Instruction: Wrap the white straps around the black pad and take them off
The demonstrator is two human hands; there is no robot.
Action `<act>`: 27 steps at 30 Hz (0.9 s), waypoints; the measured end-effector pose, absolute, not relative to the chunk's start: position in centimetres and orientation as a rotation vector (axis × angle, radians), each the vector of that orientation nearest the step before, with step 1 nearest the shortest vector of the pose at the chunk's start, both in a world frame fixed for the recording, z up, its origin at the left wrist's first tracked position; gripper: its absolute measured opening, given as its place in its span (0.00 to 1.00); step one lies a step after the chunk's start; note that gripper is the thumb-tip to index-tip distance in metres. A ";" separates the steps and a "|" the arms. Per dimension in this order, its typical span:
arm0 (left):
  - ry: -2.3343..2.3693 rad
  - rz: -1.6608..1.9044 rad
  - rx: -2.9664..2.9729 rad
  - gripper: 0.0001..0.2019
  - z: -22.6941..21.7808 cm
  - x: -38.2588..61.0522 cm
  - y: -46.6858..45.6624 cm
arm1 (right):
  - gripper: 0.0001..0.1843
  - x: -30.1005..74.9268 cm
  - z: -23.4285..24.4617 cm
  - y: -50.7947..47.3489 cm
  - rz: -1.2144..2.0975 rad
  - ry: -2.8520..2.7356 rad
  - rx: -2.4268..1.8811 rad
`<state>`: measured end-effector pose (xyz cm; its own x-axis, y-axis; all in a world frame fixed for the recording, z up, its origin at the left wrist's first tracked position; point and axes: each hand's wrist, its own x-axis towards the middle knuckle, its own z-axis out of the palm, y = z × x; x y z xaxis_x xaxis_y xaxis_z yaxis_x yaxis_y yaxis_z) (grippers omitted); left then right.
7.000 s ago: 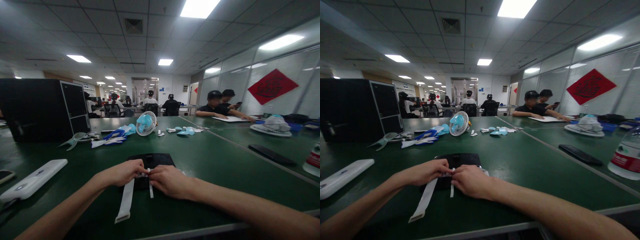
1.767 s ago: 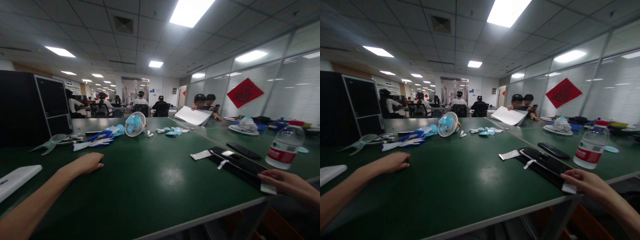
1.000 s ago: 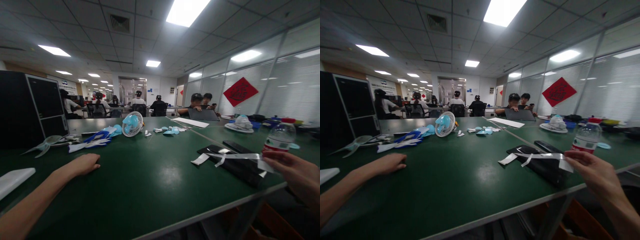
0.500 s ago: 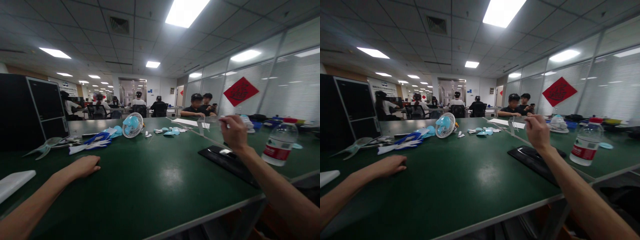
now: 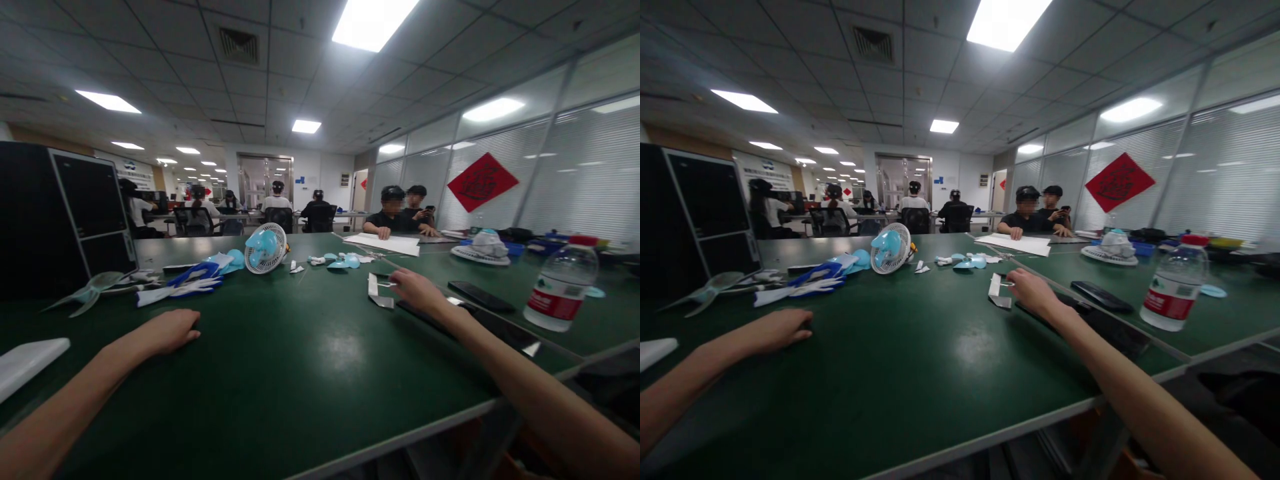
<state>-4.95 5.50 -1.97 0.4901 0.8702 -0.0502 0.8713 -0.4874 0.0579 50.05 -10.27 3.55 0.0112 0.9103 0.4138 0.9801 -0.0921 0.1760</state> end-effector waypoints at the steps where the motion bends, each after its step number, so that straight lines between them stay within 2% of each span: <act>1: 1.545 -0.017 2.651 0.17 -2.1 -5.0 5.6 | 0.13 51.4 3.8 -10.9 -0.672 -1.871 -2.218; 6: 1.512 0.003 2.654 0.18 -2.3 -5.2 5.9 | 0.06 58.5 4.4 -14.2 -0.543 -1.461 -2.627; 12: 1.535 -0.004 2.647 0.18 -1.9 -5.1 5.5 | 0.07 61.9 3.5 -16.0 -0.305 -1.457 -2.650; 18: 1.550 -0.036 2.654 0.18 -1.8 -4.9 5.4 | 0.08 63.4 4.4 -17.0 -0.507 -1.404 -2.577; 23: 1.535 -0.046 2.692 0.17 -1.8 -4.9 5.5 | 0.16 57.9 7.8 -16.2 -0.700 -1.426 -2.504; 27: 1.561 -0.052 2.663 0.17 -1.5 -4.8 5.1 | 0.14 48.5 8.5 -13.1 -0.514 -1.833 -2.279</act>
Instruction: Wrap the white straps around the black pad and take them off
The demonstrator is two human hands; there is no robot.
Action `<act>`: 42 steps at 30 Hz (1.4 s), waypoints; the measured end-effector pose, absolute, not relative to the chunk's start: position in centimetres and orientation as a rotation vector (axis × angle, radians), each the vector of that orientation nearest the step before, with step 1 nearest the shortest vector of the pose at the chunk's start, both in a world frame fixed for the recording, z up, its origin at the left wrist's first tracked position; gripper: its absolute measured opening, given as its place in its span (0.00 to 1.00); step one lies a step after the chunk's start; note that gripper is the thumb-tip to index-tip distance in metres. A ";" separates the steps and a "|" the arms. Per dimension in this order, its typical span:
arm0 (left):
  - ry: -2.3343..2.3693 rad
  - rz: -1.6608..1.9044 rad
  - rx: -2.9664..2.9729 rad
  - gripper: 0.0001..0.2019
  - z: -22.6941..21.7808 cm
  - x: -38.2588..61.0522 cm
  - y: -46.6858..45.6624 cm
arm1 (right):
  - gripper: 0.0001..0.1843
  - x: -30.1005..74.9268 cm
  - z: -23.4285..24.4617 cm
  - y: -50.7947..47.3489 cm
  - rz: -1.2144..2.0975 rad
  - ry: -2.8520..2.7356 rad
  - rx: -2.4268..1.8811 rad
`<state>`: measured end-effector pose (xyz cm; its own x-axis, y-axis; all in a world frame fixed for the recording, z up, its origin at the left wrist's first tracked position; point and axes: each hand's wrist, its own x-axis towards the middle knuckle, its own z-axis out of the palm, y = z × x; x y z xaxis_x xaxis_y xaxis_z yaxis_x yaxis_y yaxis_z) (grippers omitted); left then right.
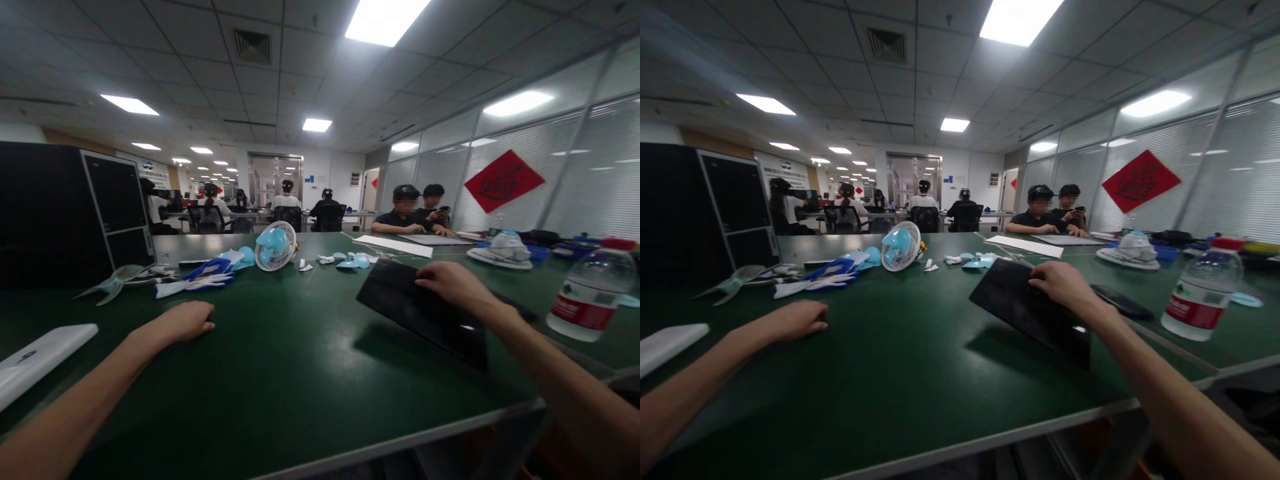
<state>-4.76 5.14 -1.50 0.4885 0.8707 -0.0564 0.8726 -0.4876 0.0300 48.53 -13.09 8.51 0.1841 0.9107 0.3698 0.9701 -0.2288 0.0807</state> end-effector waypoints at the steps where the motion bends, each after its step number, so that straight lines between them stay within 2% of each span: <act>1: 1.572 -0.052 2.656 0.16 -1.3 -4.6 4.9 | 0.14 46.0 8.2 -12.1 -0.482 -1.958 -2.201; 5: 1.573 0.021 2.642 0.17 -0.5 -3.9 4.0 | 0.12 37.2 5.9 -7.5 -0.365 -2.362 -1.831; 10: 1.440 0.246 2.647 0.25 -0.1 -2.9 3.6 | 0.13 29.0 3.5 -3.1 -0.225 -2.625 -1.517; 17: 1.282 0.295 2.608 0.38 -0.2 -0.7 1.8 | 0.14 23.7 2.3 -2.1 -0.079 -2.686 -1.458; 21: 1.210 0.248 2.626 0.39 -1.0 -0.2 1.6 | 0.16 24.6 1.8 -2.0 -0.099 -2.622 -1.428; 25: 1.206 0.203 2.609 0.40 -1.2 -0.3 1.8 | 0.20 28.8 2.5 -2.2 -0.239 -2.461 -1.601; 31: 1.230 0.182 2.590 0.39 -0.4 0.0 1.1 | 0.19 38.5 3.2 -3.9 -0.611 -2.030 -2.284; 37: 1.244 0.184 2.564 0.40 -0.8 0.1 1.5 | 0.26 43.8 1.9 -4.7 -0.467 -1.857 -2.565; 42: 1.254 0.163 2.560 0.41 -0.5 0.2 1.2 | 0.17 44.3 1.6 -4.7 -0.359 -1.851 -2.605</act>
